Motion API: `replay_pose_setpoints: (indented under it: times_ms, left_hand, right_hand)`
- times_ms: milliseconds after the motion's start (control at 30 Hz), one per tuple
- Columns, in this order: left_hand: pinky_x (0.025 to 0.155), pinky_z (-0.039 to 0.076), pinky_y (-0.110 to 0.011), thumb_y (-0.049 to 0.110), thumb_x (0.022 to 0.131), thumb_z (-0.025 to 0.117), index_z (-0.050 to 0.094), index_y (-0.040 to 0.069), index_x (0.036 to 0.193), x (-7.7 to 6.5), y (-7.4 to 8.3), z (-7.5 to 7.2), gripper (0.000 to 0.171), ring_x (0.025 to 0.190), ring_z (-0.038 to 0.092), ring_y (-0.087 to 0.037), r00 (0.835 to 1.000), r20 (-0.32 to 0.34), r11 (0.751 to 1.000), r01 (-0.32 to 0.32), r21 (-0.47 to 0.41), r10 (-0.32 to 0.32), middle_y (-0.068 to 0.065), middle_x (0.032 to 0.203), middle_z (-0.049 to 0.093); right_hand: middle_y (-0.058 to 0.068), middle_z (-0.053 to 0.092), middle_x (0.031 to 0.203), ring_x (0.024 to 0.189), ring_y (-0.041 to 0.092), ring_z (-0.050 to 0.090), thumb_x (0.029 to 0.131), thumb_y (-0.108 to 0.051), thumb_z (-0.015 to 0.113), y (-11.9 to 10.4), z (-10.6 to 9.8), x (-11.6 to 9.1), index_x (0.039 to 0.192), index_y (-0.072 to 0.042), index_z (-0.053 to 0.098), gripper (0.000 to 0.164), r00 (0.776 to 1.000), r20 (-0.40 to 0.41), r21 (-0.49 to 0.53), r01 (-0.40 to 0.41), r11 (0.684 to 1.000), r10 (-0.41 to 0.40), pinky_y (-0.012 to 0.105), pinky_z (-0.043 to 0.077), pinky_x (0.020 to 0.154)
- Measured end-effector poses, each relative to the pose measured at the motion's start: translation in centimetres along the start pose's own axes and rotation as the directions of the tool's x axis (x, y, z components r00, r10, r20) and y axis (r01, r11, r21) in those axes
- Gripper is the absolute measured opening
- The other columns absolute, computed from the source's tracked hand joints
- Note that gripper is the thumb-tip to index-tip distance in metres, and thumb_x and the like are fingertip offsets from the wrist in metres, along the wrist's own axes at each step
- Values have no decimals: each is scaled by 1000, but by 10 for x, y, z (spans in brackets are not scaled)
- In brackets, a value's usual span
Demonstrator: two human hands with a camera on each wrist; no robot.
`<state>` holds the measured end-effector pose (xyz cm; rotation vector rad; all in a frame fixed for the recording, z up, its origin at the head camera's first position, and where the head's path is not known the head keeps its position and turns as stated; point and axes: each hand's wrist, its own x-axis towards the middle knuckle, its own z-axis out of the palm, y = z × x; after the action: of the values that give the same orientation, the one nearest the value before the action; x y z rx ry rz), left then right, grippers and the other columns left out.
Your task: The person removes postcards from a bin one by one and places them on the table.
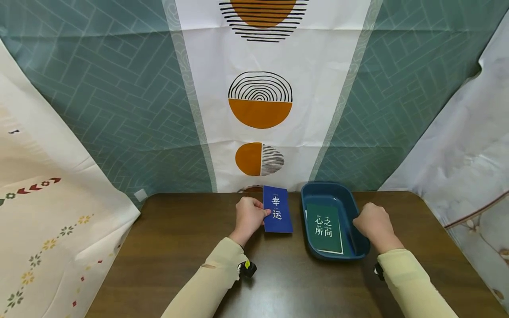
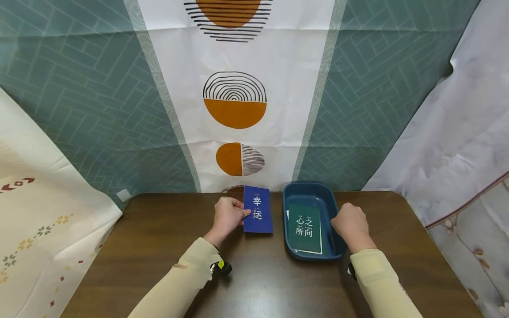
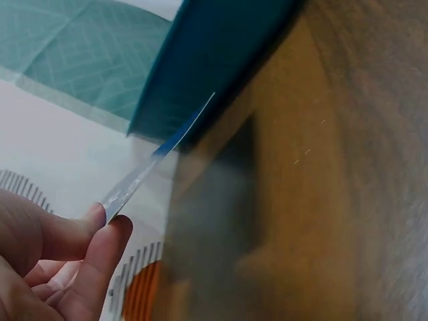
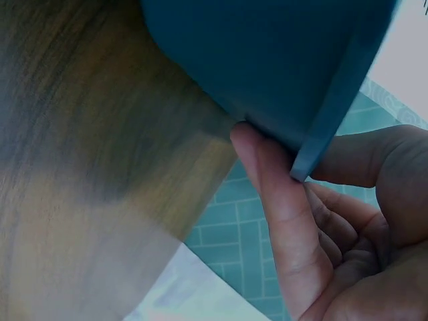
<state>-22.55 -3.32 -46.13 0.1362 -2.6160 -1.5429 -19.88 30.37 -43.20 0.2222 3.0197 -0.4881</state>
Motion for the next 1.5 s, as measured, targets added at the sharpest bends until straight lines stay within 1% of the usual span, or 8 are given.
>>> replay_pose_setpoints:
  times_ms: [133, 300, 533, 633, 833, 1100, 1333, 1500]
  left_hand:
    - [43, 44, -27, 17, 68, 82, 60, 9, 68, -3, -5, 11, 23, 40, 52, -13, 998, 33, 998, 57, 23, -58, -2, 60, 56]
    - [42, 44, -27, 17, 68, 82, 59, 10, 66, -1, -7, 21, 24, 40, 52, -13, 996, 51, 996, 72, 61, -75, -1, 57, 55]
    - [42, 43, -26, 18, 67, 82, 59, 12, 63, 2, -15, 33, 25, 39, 51, -10, 995, 57, 990, 74, 123, -81, 3, 52, 53]
    - [42, 42, -25, 18, 67, 83, 57, 13, 59, 3, -18, 36, 27, 40, 50, -8, 997, 40, 985, 53, 162, -60, 6, 48, 50]
    - [47, 37, -26, 19, 65, 83, 51, 16, 48, 1, -22, 38, 35, 52, 47, -11, 1000, 8, 968, 0, 252, -2, 9, 45, 44]
    - [49, 40, -28, 21, 64, 82, 51, 17, 48, 2, -22, 38, 36, 55, 50, -12, 999, -10, 951, -36, 306, 42, 9, 47, 46]
    - [47, 39, -31, 24, 65, 79, 49, 15, 55, 1, -24, 38, 32, 53, 49, -14, 999, -24, 929, -35, 369, 47, 3, 55, 50]
    - [49, 43, -35, 24, 69, 74, 57, 12, 65, 2, -16, 36, 22, 55, 52, -16, 996, -48, 915, -48, 400, 74, -3, 67, 58]
  right_hand:
    - [11, 51, 67, 63, 29, 49, 76, -16, 56, 0, 1, 1, 68, -4, 52, 16, 1000, 8, -15, -9, 1000, 9, 42, 45, 57]
    - [14, 54, 71, 65, 30, 52, 77, -16, 58, -3, 0, 1, 76, 2, 54, 19, 1000, 13, -19, -25, 1000, 25, 45, 47, 59]
    - [14, 53, 71, 65, 30, 52, 77, -17, 58, -5, -2, 1, 77, 2, 55, 19, 999, 19, -23, -35, 999, 36, 45, 47, 59]
    - [14, 54, 71, 65, 30, 52, 76, -16, 57, -5, -3, 1, 75, 1, 55, 17, 1000, 8, -20, -30, 999, 31, 45, 47, 59]
    - [15, 54, 73, 65, 30, 52, 76, -16, 58, -5, -2, 3, 76, 1, 56, 18, 999, 15, -19, -40, 999, 41, 45, 47, 60]
    - [16, 54, 73, 65, 30, 52, 75, -17, 58, -5, -4, 4, 79, 4, 57, 21, 998, 21, -10, -58, 998, 58, 44, 47, 60]
    - [15, 54, 74, 66, 30, 51, 75, -16, 57, -6, -5, 2, 83, 5, 57, 23, 998, 27, -13, -63, 998, 63, 44, 47, 60]
    - [15, 52, 73, 63, 28, 50, 76, -15, 56, -8, -4, 1, 84, 6, 56, 22, 996, 42, 2, -77, 997, 77, 40, 47, 55]
